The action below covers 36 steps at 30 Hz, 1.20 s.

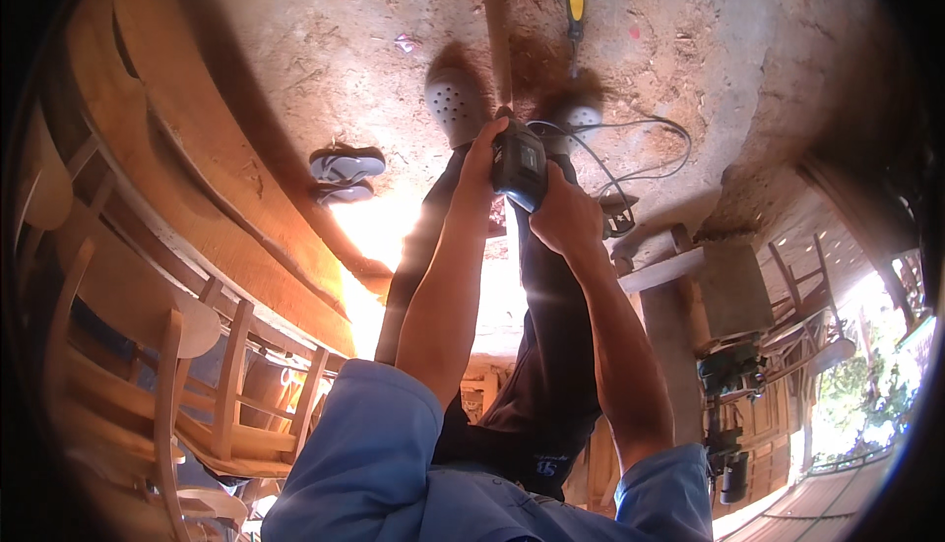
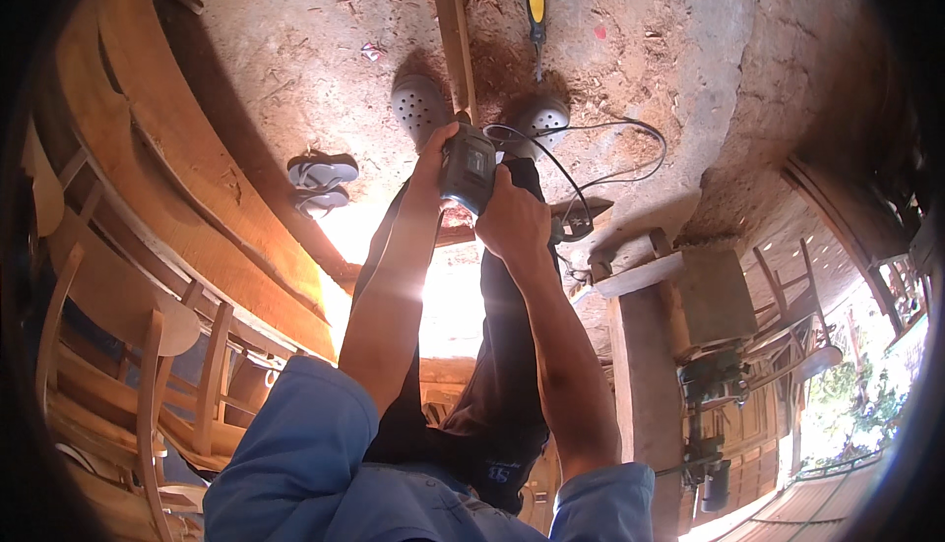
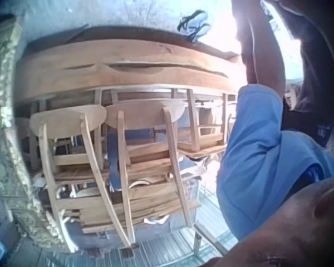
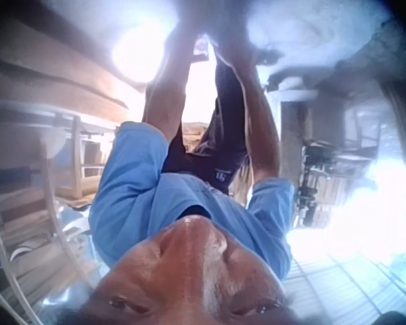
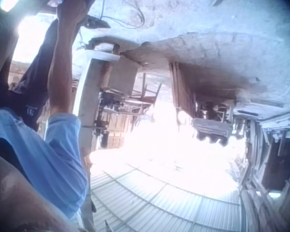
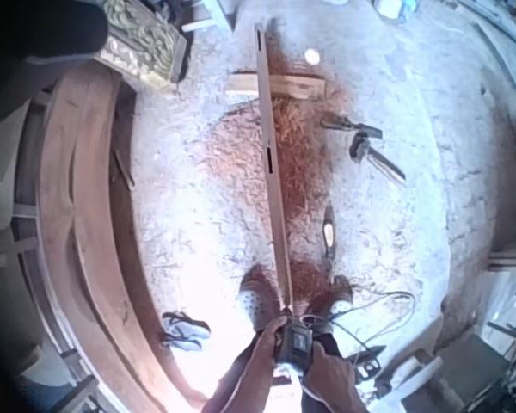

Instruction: The person uses a power drill to fasten screws into a wooden frame, then switches to a hammer and chisel to adjust joints. The person sits on the floor during the task and works on the frame laid out on the ground.

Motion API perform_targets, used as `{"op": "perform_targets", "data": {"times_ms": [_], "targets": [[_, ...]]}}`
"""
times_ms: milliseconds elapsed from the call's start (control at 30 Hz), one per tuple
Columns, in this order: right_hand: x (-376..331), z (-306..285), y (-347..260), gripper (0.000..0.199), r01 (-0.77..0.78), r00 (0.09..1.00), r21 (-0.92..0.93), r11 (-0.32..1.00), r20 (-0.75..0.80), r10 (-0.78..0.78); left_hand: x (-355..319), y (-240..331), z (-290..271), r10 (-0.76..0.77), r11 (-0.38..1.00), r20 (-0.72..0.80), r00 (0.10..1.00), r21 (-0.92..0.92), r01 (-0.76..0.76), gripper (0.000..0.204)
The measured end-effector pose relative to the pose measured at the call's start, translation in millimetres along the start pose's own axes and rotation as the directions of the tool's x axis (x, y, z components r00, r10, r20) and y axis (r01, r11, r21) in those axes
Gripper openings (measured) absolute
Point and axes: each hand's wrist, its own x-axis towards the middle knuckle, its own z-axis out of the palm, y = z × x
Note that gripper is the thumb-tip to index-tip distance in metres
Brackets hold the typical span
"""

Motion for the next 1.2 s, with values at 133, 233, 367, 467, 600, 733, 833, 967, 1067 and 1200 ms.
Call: {"op": "perform_targets", "data": {"times_ms": [133,233,367,467,600,733,833,967,1067,1200], "targets": [[-12,5,3,0.064,0.025,0.999,0.083,0.996,-0.047,-0.021,-5,-4,-2,0.081,0.991,-0.104,0.991,0.115,-0.069,0.033],[-44,-1,2,0.070,0.037,0.999,0.159,0.987,-0.012,-0.035,-40,-15,6,0.100,0.983,-0.028,0.995,0.159,-0.094,0.040],[-109,-24,9,0.082,0.073,0.997,0.265,0.961,-0.053,-0.061,-67,-28,-7,-0.010,0.994,0.002,1.000,0.109,0.010,0.043],[-141,-42,24,0.090,-0.049,0.998,0.387,0.921,0.046,0.034,-29,-19,-30,-0.030,0.850,-0.236,0.971,0.505,0.149,0.046],[-143,-48,45,0.095,-0.073,0.996,0.469,0.880,-0.016,0.092,63,15,-24,-0.014,0.307,-0.312,0.950,0.903,0.301,0.039],[-134,-40,54,0.093,-0.176,0.982,0.526,0.832,0.035,0.186,76,76,23,0.811,0.247,0.171,0.560,0.767,-0.592,0.039],[-127,-31,50,0.091,-0.069,0.994,0.502,0.862,-0.042,0.104,26,113,39,0.959,0.132,0.097,0.265,0.673,-0.728,0.041],[-114,-17,33,0.089,0.035,0.995,0.398,0.917,-0.104,0.007,-32,65,21,0.404,0.767,-0.289,0.868,0.624,-0.149,0.046],[-106,-4,18,0.085,0.080,0.992,0.377,0.923,-0.124,-0.035,-46,16,1,0.065,0.870,-0.331,0.941,0.481,0.109,0.050],[-99,10,9,0.082,0.200,0.963,0.216,0.956,-0.223,-0.151,-39,-9,-13,-0.124,0.986,-0.086,0.989,0.103,0.132,0.053]]}}
